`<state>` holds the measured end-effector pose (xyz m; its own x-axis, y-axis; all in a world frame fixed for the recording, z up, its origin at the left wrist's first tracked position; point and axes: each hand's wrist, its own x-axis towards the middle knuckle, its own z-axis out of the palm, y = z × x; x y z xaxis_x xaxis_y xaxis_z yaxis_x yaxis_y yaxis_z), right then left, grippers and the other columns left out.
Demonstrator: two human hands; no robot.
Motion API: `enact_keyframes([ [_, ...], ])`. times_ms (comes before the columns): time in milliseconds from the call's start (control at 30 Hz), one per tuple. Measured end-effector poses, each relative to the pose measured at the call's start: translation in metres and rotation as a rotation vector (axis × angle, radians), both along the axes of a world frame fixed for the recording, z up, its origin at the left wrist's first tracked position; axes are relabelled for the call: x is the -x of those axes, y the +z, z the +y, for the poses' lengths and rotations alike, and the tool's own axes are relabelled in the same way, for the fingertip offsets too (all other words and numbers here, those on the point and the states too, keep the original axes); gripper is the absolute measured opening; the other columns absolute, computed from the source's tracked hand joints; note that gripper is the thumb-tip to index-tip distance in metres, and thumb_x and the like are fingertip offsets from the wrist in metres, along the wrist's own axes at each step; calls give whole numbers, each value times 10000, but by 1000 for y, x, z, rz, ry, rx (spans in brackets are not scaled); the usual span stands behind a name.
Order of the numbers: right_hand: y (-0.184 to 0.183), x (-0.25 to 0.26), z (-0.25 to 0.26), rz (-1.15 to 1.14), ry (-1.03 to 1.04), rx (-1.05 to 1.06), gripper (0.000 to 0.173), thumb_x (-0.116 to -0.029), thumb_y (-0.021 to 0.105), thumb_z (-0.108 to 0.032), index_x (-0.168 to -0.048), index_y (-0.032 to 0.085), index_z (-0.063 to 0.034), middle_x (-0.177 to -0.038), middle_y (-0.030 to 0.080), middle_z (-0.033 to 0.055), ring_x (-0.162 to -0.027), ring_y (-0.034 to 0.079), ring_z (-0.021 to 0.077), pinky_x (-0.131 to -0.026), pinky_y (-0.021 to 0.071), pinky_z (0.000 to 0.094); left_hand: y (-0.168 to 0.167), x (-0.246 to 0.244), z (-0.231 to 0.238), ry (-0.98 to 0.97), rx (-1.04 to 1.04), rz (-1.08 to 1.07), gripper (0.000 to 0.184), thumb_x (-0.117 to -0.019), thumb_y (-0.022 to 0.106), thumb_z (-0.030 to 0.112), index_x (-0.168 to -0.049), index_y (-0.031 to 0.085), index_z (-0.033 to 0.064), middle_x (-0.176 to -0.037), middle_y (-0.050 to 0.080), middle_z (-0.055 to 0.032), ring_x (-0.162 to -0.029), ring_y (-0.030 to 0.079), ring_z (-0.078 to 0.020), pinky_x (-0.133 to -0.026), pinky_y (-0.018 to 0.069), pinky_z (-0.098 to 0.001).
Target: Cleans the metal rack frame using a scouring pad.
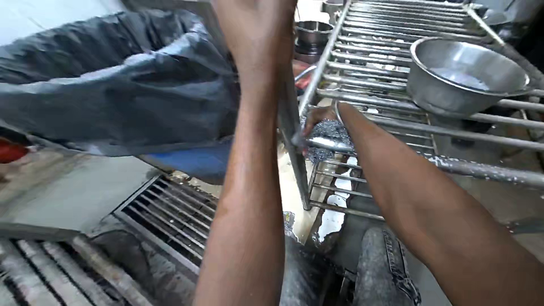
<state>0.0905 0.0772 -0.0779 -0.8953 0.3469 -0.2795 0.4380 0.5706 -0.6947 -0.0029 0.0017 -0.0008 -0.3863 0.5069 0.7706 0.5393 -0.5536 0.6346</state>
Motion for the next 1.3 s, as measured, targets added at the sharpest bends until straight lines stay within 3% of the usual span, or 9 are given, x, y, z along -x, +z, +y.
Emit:
enact_keyframes([
  [133, 3, -12, -6, 76, -37, 107, 284, -1029, 532, -32, -1294, 563, 66, -1210, 622, 134, -1041, 576, 65, -977, 435, 238, -1, 2, 2, 41, -27, 1, 198, -869, 676, 127, -992, 578, 7, -739, 595, -2, -539, 595, -101, -528, 572, -300],
  [200, 5, -22, -11, 121, -105, 149, 219, -1062, 480, -95, -1208, 601, 16, -1077, 627, 68, -920, 586, 31, -864, 483, 220, 0, -1, 0, 80, -14, -9, 348, -852, 683, 173, -1124, 576, -16, -791, 612, -6, -580, 599, -102, -565, 562, -319],
  [500, 0, -101, -41, 536, -474, -269, 284, -931, 733, -137, -1151, 681, 34, -1100, 690, 224, -1042, 662, 329, -956, 505, 549, -31, -12, -18, 176, 36, 15, 460, -945, 698, 247, -1266, 541, -43, -894, 654, -96, -673, 635, -137, -645, 574, -353],
  [633, -31, -138, -66, 636, -653, -484, 438, -866, 791, -230, -1228, 672, -13, -1077, 712, 223, -994, 692, 373, -876, 526, 606, -76, -36, -55, 456, 357, 139, 670, -948, 708, 232, -1479, 409, -47, -1325, 581, -285, -1202, 594, -423, -1009, 474, -591],
  [733, -41, -150, -77, 548, -680, -641, 557, -815, 844, -290, -1274, 674, -24, -1144, 709, 240, -1015, 695, 423, -856, 522, 646, -129, -53, -64, 451, 527, -147, 807, -902, 767, 301, -1541, 375, 3, -1467, 454, -317, -1334, 453, -490, -1055, 372, -665],
  [833, -51, -149, -80, 504, -664, -753, 587, -765, 848, -329, -1247, 691, -32, -1128, 711, 217, -960, 704, 430, -764, 530, 652, -151, -55, -53, 221, 440, -573, 602, -967, 710, 243, -1441, 422, 10, -1222, 616, -201, -1067, 619, -256, -933, 509, -446],
  [933, -48, -146, -82, 508, -684, -738, 547, -781, 838, -300, -1226, 699, -14, -1128, 717, 223, -945, 706, 441, -748, 521, 667, -156, -54, -52, 161, 337, -542, 450, -1031, 586, 173, -1405, 442, -32, -1164, 629, -201, -1028, 632, -230, -937, 514, -424],
  [1067, -49, -142, -85, 495, -713, -765, 527, -776, 841, -310, -1187, 707, -9, -1082, 721, 224, -921, 706, 442, -727, 519, 660, -167, -41, -73, 53, 474, -426, 491, -1074, 505, 390, -1512, 369, 212, -1106, 612, -113, -807, 565, -170, -698, 487, -360],
  [1300, -51, -140, -89, 536, -762, -815, 517, -771, 826, -277, -1178, 709, 20, -1076, 716, 248, -915, 702, 463, -725, 515, 666, -177, -25, -84, -86, 480, -340, 509, -1107, 426, 301, -1592, 284, 233, -1355, 570, -126, -1007, 601, -206, -825, 518, -405],
])
